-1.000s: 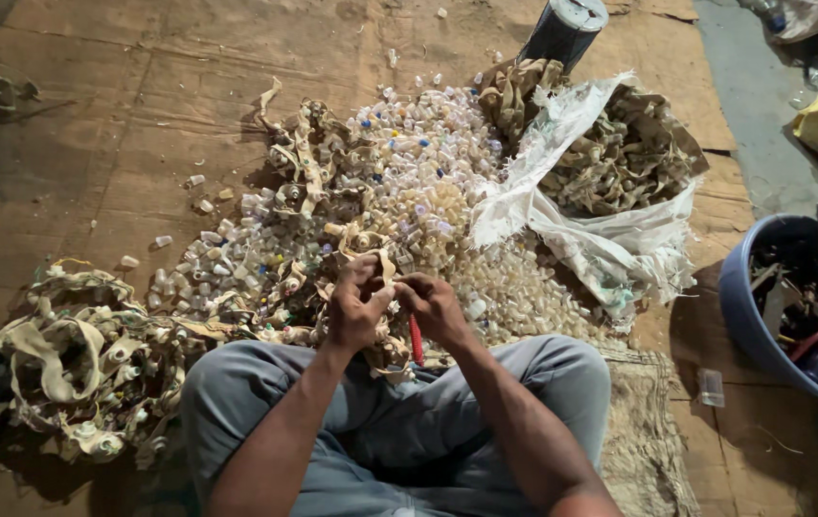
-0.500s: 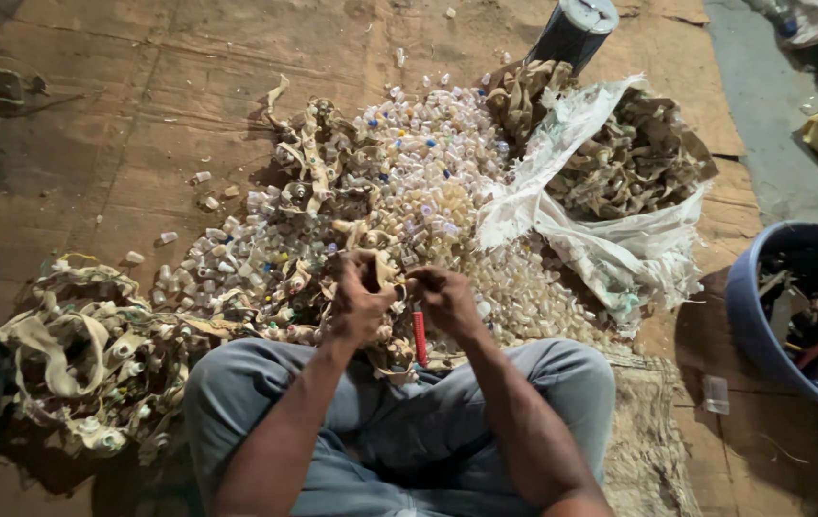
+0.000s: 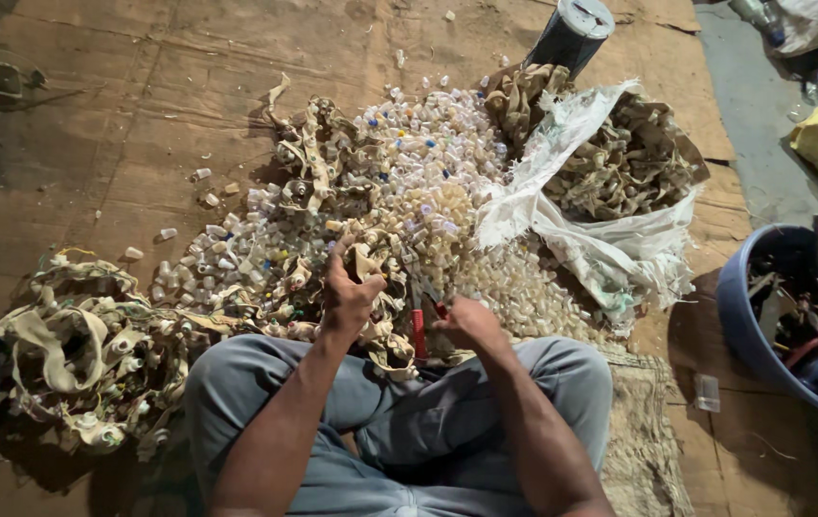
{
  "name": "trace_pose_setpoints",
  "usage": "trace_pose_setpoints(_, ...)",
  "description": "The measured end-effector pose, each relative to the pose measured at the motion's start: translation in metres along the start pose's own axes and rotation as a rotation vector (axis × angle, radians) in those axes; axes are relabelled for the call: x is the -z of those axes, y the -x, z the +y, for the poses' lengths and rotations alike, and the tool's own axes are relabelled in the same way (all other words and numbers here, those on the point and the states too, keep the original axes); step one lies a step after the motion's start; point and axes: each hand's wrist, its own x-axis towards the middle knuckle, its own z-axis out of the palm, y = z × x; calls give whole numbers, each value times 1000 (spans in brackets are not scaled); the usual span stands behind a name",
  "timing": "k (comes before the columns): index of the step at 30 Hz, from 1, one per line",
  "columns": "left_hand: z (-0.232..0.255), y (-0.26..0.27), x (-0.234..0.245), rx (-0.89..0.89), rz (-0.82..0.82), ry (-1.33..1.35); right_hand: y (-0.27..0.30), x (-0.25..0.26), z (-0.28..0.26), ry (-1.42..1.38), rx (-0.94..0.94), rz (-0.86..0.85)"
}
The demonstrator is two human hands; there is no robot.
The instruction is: The person sits on the floor and uses red-handled pliers to cut plastic bottle caps off a tangled strip of material. The cut caps fall onto a large pile on the floor, and the person continues processing the strip.
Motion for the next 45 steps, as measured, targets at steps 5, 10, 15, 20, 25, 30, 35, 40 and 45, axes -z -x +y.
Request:
trace_pose_setpoints(5, -1, -2, 5, -70, 17, -62, -33, -40, 33, -53, 183, 196)
trace_pose_setpoints(10, -13, -8, 4, -50, 50, 139, -38, -53, 42, 119, 106, 243)
trace_pose_setpoints(15, -15, -11, 10, -187, 65, 108, -23, -37, 16, 73, -50, 160)
trace_pose_setpoints(20, -8, -13, 14, -177, 110, 149, -20, -17, 6, -520, -230, -75)
trace_pose_setpoints(25, 12, -11, 15, -75, 149, 198, 8, -6, -2, -1178, 51, -57)
trace_pose_setpoints(30, 20, -12, 14, -52, 261, 32, 45, 23, -23, -1028, 183, 124)
trace_pose_setpoints(35, 13, -22, 16, -66, 265, 149, 61, 13, -46, -513, 107, 41)
trace_pose_setpoints(40, 5, -26, 17, -149, 272, 253, 59, -16, -54, -338, 431, 279)
trace_pose_setpoints(45, 4, -23, 14, -85, 217, 196, 55, -20, -57, -336, 364, 296)
